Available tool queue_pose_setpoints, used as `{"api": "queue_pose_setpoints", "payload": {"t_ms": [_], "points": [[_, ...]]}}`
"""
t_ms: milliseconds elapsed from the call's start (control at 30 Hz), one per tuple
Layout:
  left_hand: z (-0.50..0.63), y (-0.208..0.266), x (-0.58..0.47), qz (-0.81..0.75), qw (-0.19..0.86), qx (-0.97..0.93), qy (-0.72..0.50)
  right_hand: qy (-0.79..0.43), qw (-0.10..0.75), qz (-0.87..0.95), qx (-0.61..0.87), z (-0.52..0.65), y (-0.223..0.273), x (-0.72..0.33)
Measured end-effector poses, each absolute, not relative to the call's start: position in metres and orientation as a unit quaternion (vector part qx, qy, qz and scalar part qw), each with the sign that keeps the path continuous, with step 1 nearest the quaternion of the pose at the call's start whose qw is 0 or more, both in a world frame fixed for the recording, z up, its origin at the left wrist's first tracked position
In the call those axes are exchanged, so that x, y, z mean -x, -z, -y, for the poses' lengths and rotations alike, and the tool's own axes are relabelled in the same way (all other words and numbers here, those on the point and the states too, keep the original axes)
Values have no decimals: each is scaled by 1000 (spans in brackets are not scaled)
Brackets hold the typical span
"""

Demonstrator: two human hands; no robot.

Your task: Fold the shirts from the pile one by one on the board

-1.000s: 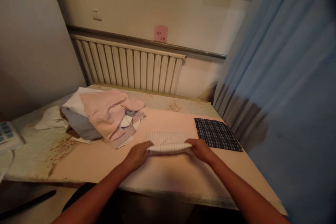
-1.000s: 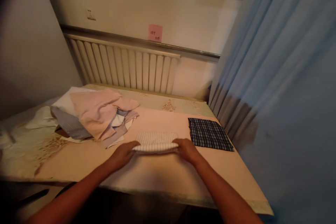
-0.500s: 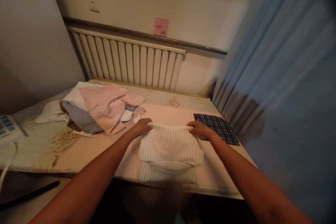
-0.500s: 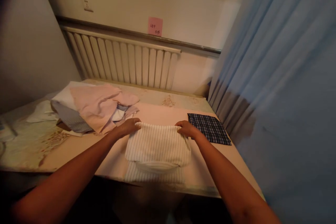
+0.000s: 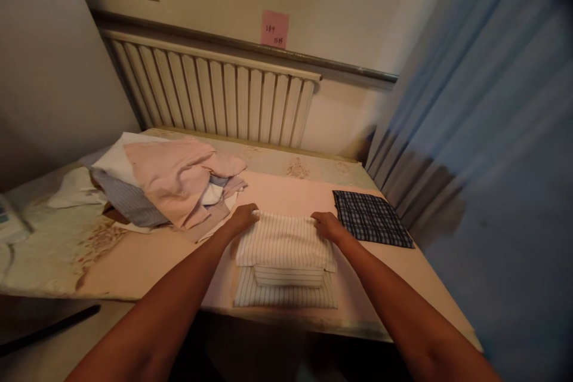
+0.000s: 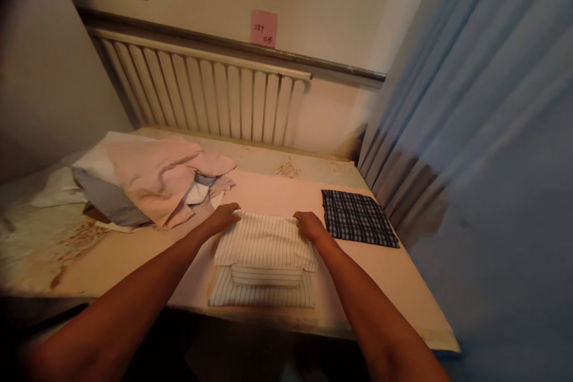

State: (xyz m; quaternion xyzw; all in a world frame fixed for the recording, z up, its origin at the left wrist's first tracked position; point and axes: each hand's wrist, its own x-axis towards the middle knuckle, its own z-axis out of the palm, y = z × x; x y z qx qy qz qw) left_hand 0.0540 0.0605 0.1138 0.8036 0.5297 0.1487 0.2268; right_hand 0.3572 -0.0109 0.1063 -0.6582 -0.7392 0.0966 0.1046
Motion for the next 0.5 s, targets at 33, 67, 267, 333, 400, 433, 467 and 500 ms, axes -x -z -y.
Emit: {"api": "queue_pose_setpoints", "payload": {"t_ms": [33, 67, 267, 333, 400, 433, 467, 500], "points": [[-61, -115, -54, -529, 224, -805, -149, -95, 104, 742, 656, 10, -108, -358], [-61, -117, -54, -528, 221, -806, -151, -93, 105, 744, 653, 10, -112, -359], [-68, -154, -54, -496, 177, -829, -190, -57, 132, 754, 641, 12, -158, -366], [-69, -176, -53, -487, 153, -833, -212, -35, 151, 750, 643, 14, -181, -367], [-66, -200, -51, -484, 125, -833, -238, -11, 170, 742, 648, 18, -204, -367], [-62, -212, -50, -484, 110, -831, -251, 5, 182, 739, 649, 21, -215, -366], [-58, -221, -48, -485, 97, -828, -263, 24, 195, 737, 646, 25, -224, -365], [-51, -227, -45, -484, 84, -827, -274, 46, 209, 738, 641, 30, -230, -364]]}}
